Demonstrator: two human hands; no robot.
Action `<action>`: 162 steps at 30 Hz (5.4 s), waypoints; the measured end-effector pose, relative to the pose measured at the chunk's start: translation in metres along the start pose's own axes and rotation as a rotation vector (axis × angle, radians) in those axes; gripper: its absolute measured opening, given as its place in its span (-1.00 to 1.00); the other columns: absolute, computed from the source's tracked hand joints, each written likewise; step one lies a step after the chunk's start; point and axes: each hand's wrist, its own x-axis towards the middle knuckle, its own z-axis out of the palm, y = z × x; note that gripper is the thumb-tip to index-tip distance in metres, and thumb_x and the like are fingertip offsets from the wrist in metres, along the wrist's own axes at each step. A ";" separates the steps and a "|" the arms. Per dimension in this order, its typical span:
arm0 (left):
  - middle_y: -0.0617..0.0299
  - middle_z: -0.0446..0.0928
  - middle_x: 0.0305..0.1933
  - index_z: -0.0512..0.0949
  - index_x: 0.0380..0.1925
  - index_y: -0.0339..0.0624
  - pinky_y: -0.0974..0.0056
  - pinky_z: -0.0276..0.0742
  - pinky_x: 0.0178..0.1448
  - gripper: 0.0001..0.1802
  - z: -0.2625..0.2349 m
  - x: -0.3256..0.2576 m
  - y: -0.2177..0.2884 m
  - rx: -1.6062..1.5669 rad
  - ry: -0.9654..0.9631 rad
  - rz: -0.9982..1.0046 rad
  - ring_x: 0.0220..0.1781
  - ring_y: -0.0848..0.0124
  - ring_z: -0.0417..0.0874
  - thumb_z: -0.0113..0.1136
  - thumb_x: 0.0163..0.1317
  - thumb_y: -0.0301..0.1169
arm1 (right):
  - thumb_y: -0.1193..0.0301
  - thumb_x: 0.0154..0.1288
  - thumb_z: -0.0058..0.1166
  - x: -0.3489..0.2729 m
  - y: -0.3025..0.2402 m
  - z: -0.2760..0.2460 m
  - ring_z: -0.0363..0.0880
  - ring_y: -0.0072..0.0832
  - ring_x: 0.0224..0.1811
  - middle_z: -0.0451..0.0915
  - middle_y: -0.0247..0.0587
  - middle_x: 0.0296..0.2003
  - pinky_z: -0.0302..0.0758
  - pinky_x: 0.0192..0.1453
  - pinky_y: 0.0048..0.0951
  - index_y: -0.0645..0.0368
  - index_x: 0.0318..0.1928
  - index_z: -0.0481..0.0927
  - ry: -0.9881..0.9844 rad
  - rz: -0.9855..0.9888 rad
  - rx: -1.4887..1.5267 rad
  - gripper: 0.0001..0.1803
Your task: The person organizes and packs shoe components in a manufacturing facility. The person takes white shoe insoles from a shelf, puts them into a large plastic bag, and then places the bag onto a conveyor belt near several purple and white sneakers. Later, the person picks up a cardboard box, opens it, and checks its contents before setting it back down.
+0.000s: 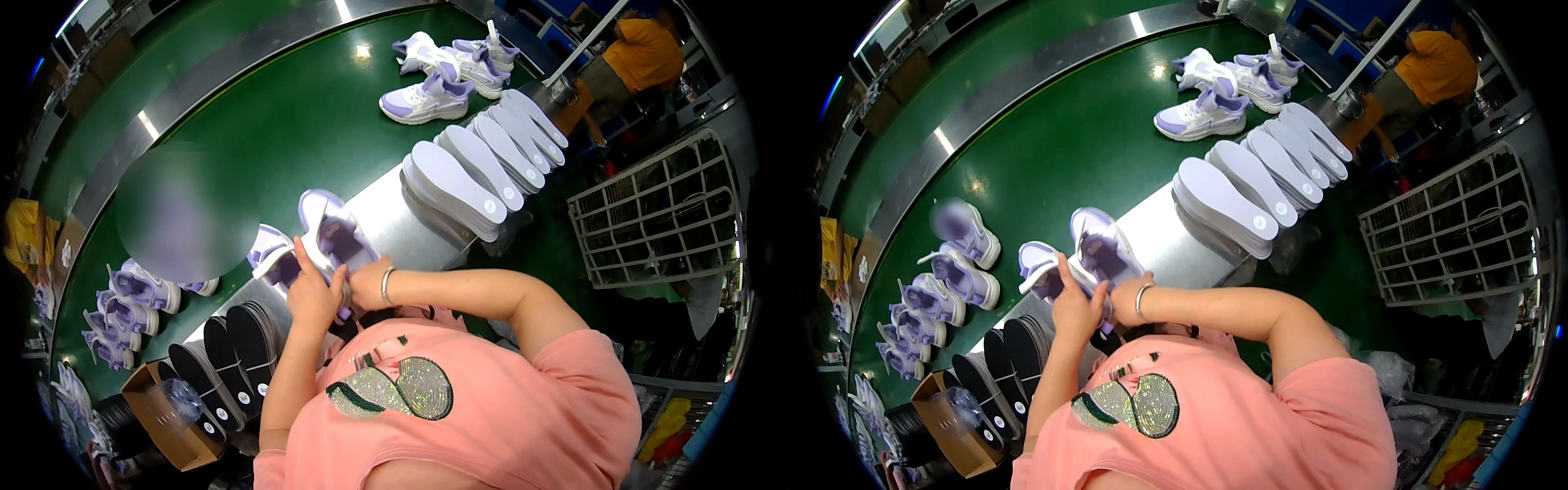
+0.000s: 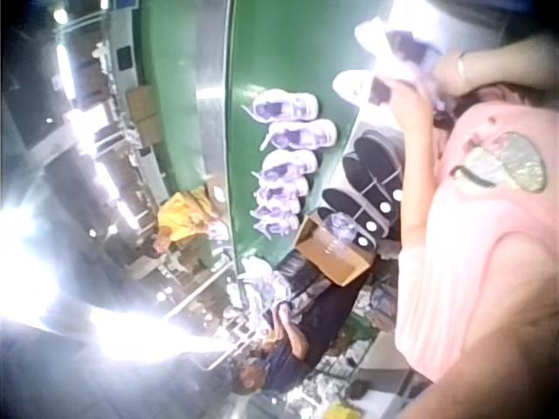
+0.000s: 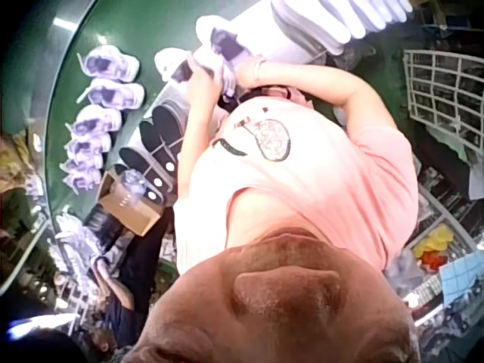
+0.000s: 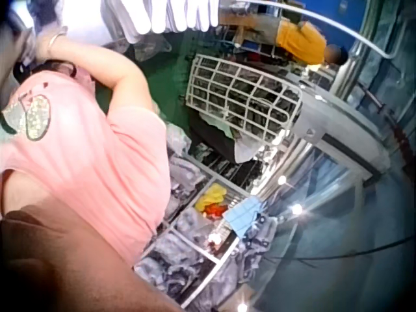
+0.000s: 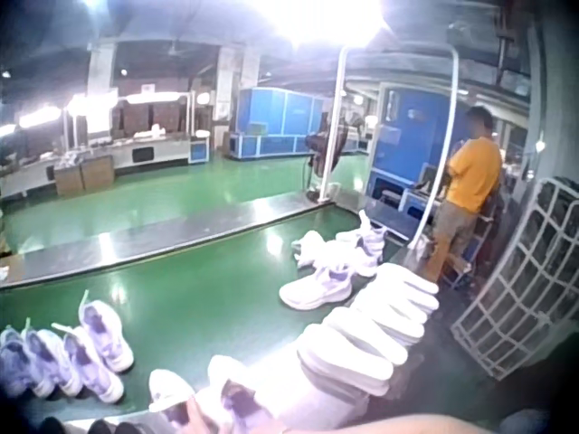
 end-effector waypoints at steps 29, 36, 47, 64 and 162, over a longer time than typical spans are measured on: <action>-0.12 0.24 0.03 0.29 -0.11 -0.35 0.05 0.08 0.14 -0.54 0.088 0.090 -0.031 -0.006 0.178 0.092 0.08 -0.02 0.22 0.06 -0.06 -0.39 | 0.22 -0.26 0.26 0.127 0.456 -0.255 0.38 -0.12 0.00 0.39 0.13 -0.06 0.32 0.06 -0.32 0.33 0.08 0.15 0.825 0.875 0.302 -0.12; -0.06 0.27 0.03 0.32 -0.15 -0.33 0.06 0.10 0.11 -0.58 0.091 0.093 -0.031 0.014 0.161 0.076 0.07 0.02 0.25 0.04 -0.03 -0.35 | 0.46 -0.14 0.05 0.097 0.459 -0.332 0.42 -0.16 -0.07 0.44 -0.07 -0.11 0.36 -0.01 -0.28 -0.04 0.00 0.33 1.115 0.826 0.051 -0.45; -0.07 0.26 0.03 0.32 -0.15 -0.31 0.06 0.11 0.13 -0.58 0.097 0.094 -0.029 -0.003 0.200 0.071 0.07 0.01 0.25 0.06 -0.04 -0.36 | 0.56 0.04 -0.16 0.140 0.362 -0.335 0.03 -0.26 0.24 -0.01 -0.19 0.22 0.29 0.13 -0.34 -0.15 0.07 0.26 0.751 -0.134 -0.555 -0.47; -0.07 0.28 0.02 0.34 -0.18 -0.31 0.05 0.12 0.11 -0.60 0.102 0.092 -0.022 0.000 0.217 0.077 0.05 0.02 0.26 0.05 -0.05 -0.35 | 0.36 -0.18 0.10 0.107 0.389 -0.255 0.42 -0.39 -0.05 0.50 -0.27 -0.17 -0.01 0.18 -0.01 0.02 -0.12 0.43 0.404 0.396 -0.589 -0.54; -0.11 0.42 -0.33 0.39 -0.29 -0.35 0.16 0.36 -0.18 -0.67 0.082 0.070 0.030 -0.587 0.230 0.016 -0.27 0.03 0.45 0.02 -0.13 -0.45 | 0.44 -0.17 0.03 0.049 0.067 -0.032 0.56 -0.29 -0.27 0.57 -0.07 -0.37 0.45 -0.21 -0.38 0.18 -0.33 0.58 0.104 0.008 -0.465 -0.72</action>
